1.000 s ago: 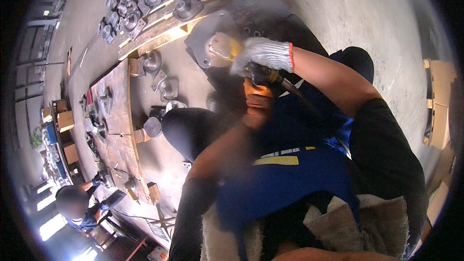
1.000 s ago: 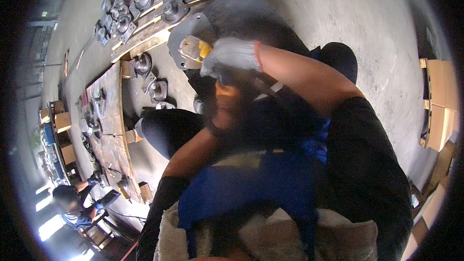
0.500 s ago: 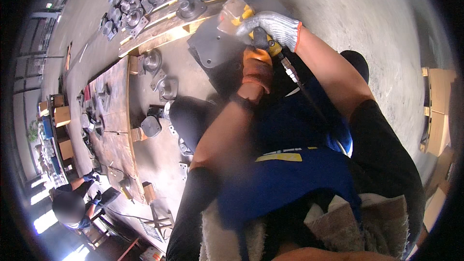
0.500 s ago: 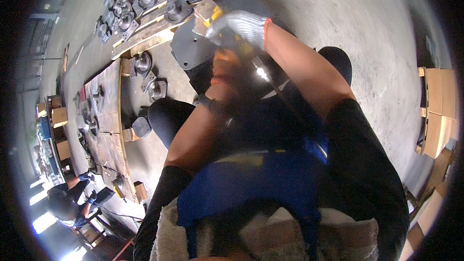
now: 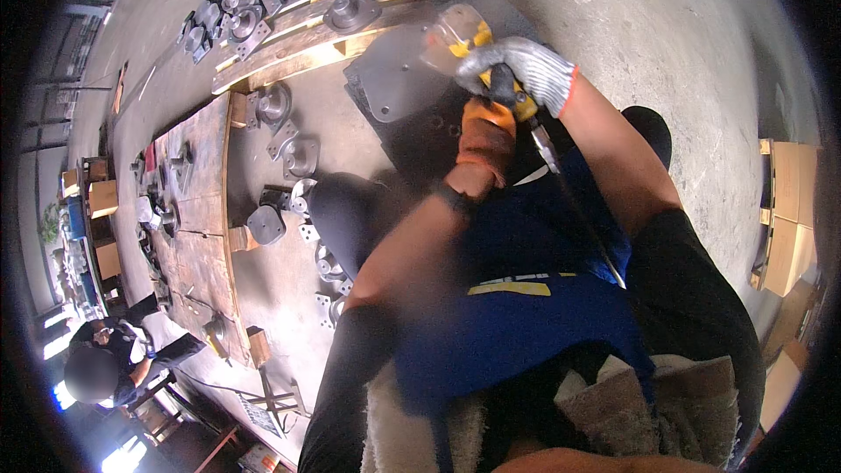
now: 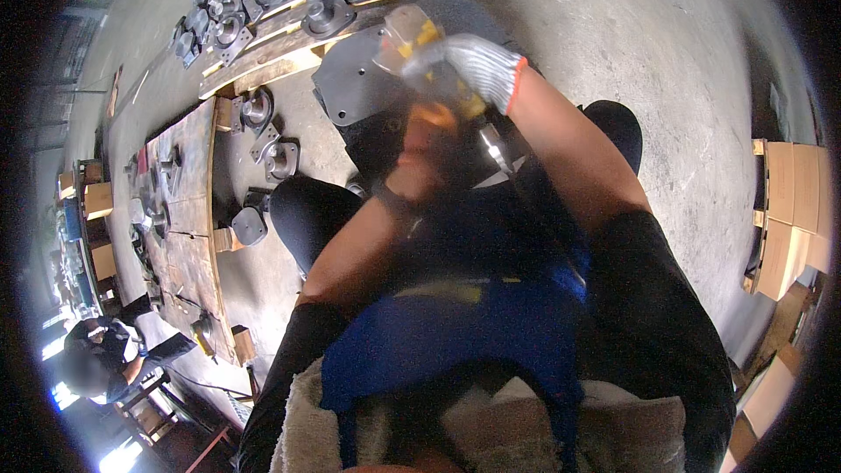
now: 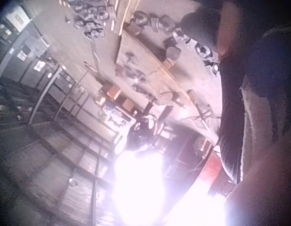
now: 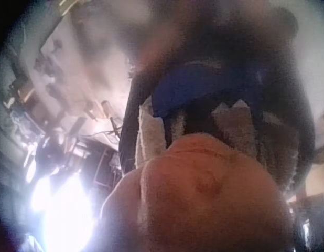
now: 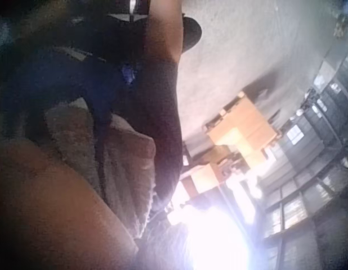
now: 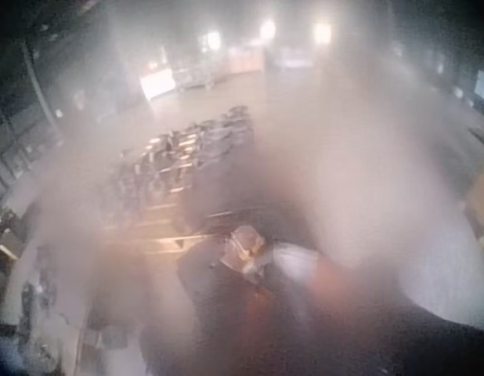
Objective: The person uses a handheld angle grinder to smooth the surface of metal parts on the floor. They repeatedly pick up parts, grind them, and place them back down.
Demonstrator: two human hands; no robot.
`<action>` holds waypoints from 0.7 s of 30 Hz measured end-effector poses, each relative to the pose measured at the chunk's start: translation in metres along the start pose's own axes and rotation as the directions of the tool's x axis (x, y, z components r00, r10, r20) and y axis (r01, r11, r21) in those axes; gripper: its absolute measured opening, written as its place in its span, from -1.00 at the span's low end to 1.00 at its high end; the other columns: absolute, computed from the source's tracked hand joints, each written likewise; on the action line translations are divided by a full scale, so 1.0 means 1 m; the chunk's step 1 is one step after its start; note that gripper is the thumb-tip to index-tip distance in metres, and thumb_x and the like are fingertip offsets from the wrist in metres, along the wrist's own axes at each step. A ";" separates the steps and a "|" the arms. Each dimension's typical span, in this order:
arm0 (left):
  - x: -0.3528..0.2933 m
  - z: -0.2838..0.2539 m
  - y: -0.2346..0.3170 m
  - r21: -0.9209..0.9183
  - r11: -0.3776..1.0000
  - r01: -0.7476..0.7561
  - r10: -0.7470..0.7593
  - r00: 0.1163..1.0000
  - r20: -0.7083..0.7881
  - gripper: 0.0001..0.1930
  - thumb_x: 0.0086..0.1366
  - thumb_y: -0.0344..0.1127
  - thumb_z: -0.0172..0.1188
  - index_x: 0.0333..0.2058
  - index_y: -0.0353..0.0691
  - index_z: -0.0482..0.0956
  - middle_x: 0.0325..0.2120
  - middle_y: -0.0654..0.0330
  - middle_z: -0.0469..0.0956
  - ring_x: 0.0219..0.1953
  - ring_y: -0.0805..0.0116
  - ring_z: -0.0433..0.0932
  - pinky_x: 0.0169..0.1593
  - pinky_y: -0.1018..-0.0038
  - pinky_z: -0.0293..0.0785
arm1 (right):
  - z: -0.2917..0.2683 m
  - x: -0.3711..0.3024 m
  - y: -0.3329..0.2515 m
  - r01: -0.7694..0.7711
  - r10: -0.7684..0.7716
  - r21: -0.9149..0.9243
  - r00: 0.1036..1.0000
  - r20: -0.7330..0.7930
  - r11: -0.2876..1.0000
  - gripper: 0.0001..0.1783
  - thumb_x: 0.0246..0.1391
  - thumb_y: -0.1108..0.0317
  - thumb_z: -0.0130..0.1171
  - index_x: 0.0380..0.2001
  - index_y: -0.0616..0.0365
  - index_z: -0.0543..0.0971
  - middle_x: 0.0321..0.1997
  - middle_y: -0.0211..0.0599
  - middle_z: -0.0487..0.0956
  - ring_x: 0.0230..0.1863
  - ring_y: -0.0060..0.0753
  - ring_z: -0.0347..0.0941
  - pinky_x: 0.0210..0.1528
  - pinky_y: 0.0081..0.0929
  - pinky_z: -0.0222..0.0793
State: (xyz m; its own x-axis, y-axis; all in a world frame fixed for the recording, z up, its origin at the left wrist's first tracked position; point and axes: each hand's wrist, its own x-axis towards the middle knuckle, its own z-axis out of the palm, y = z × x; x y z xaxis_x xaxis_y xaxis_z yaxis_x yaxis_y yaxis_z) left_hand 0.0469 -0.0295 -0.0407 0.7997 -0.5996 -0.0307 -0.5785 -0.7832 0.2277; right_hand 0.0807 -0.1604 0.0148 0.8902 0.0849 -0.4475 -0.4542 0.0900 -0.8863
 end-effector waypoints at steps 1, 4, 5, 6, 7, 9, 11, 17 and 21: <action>-0.005 -0.002 0.005 0.055 0.998 0.008 -0.011 0.999 0.052 -0.77 0.19 -0.30 -0.03 -0.27 -0.21 0.56 -0.31 0.07 0.59 -0.22 0.07 0.54 -0.11 0.36 0.41 | -0.002 0.000 0.003 -0.028 0.026 -0.101 1.000 -0.015 0.994 -0.69 -0.19 0.25 0.34 -0.36 0.19 0.60 -0.39 -0.33 0.57 -0.38 -0.51 0.50 -0.29 -0.60 0.46; 0.004 -0.014 0.003 0.114 0.988 -0.105 0.096 0.992 0.088 -0.78 0.19 -0.30 -0.02 -0.28 -0.20 0.55 -0.33 0.07 0.58 -0.23 0.06 0.54 -0.12 0.35 0.41 | 0.001 0.001 -0.003 0.043 -0.043 0.013 0.999 -0.005 0.999 -0.63 -0.20 0.24 0.35 -0.29 0.19 0.57 -0.40 -0.34 0.56 -0.39 -0.53 0.50 -0.29 -0.61 0.45; 0.007 -0.019 0.001 0.117 0.987 -0.108 0.099 0.992 0.084 -0.79 0.19 -0.29 -0.02 -0.28 -0.20 0.55 -0.34 0.08 0.58 -0.25 0.06 0.54 -0.14 0.34 0.42 | 0.004 0.000 -0.007 0.068 -0.067 0.075 0.998 -0.011 0.995 -0.62 -0.20 0.24 0.35 -0.28 0.19 0.57 -0.41 -0.35 0.55 -0.40 -0.53 0.50 -0.29 -0.61 0.45; 0.009 -0.025 -0.001 0.122 0.986 -0.109 0.100 0.992 0.083 -0.79 0.19 -0.29 -0.02 -0.28 -0.20 0.54 -0.34 0.09 0.58 -0.26 0.06 0.54 -0.16 0.32 0.43 | 0.004 0.004 -0.011 0.044 -0.045 0.071 0.999 0.013 0.997 -0.60 -0.20 0.22 0.35 -0.26 0.18 0.56 -0.41 -0.36 0.55 -0.41 -0.54 0.49 -0.29 -0.61 0.46; 0.011 -0.031 -0.002 0.126 0.986 -0.111 0.101 0.992 0.079 -0.79 0.20 -0.29 -0.02 -0.27 -0.20 0.54 -0.35 0.09 0.58 -0.27 0.07 0.54 -0.18 0.30 0.44 | 0.005 0.002 -0.012 0.043 -0.046 0.089 0.998 0.037 0.995 -0.60 -0.20 0.22 0.35 -0.27 0.18 0.56 -0.41 -0.37 0.55 -0.41 -0.54 0.49 -0.29 -0.61 0.46; 0.002 -0.012 -0.002 -0.018 0.997 0.074 -0.074 0.997 0.014 -0.79 0.20 -0.29 -0.03 -0.25 -0.20 0.52 -0.36 0.11 0.57 -0.30 0.10 0.54 -0.19 0.33 0.44 | 0.012 -0.003 -0.012 0.037 -0.050 0.125 0.993 0.105 0.991 -0.61 -0.19 0.21 0.36 -0.28 0.18 0.57 -0.41 -0.37 0.55 -0.40 -0.55 0.49 -0.29 -0.62 0.45; -0.011 0.029 -0.005 -0.446 0.860 0.249 -0.339 0.932 -0.133 -0.80 0.21 -0.31 -0.03 -0.23 -0.20 0.49 -0.38 0.14 0.56 -0.32 0.14 0.53 -0.21 0.39 0.44 | 0.017 0.004 0.001 0.058 -0.044 -0.141 0.994 0.104 0.988 -0.65 -0.21 0.11 0.35 -0.41 0.14 0.62 -0.49 -0.41 0.55 -0.46 -0.53 0.44 -0.34 -0.58 0.34; -0.063 0.052 -0.027 -0.607 0.774 -0.179 -0.043 0.942 -0.333 -0.61 0.20 -0.22 0.14 -0.05 -0.30 0.40 -0.16 0.09 0.53 -0.14 0.22 0.53 -0.07 0.41 0.45 | 0.046 -0.008 0.012 0.109 -0.011 -0.323 0.956 0.292 0.940 -0.68 -0.20 0.10 0.33 -0.53 0.15 0.63 -0.57 -0.39 0.55 -0.52 -0.53 0.41 -0.39 -0.53 0.30; -0.072 0.116 -0.035 -0.951 -0.298 -0.081 -0.154 0.987 -0.036 -0.60 0.30 -0.16 -0.03 0.05 -0.22 0.33 -0.03 0.12 0.44 0.01 0.23 0.42 0.09 0.35 0.32 | 0.057 -0.030 0.005 -0.006 0.106 -0.312 0.946 0.306 0.950 -0.81 -0.12 0.23 0.31 -0.52 0.13 0.62 -0.60 -0.44 0.54 -0.60 -0.61 0.38 -0.51 -0.54 0.29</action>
State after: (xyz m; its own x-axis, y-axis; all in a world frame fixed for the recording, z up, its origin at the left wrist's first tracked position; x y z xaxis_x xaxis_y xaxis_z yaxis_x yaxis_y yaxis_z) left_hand -0.0087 0.0217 -0.1598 0.8844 -0.4658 -0.0301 0.2604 0.4387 0.8601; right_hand 0.0496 -0.1064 0.0301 0.7831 0.3938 -0.4813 -0.4257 -0.2246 -0.8765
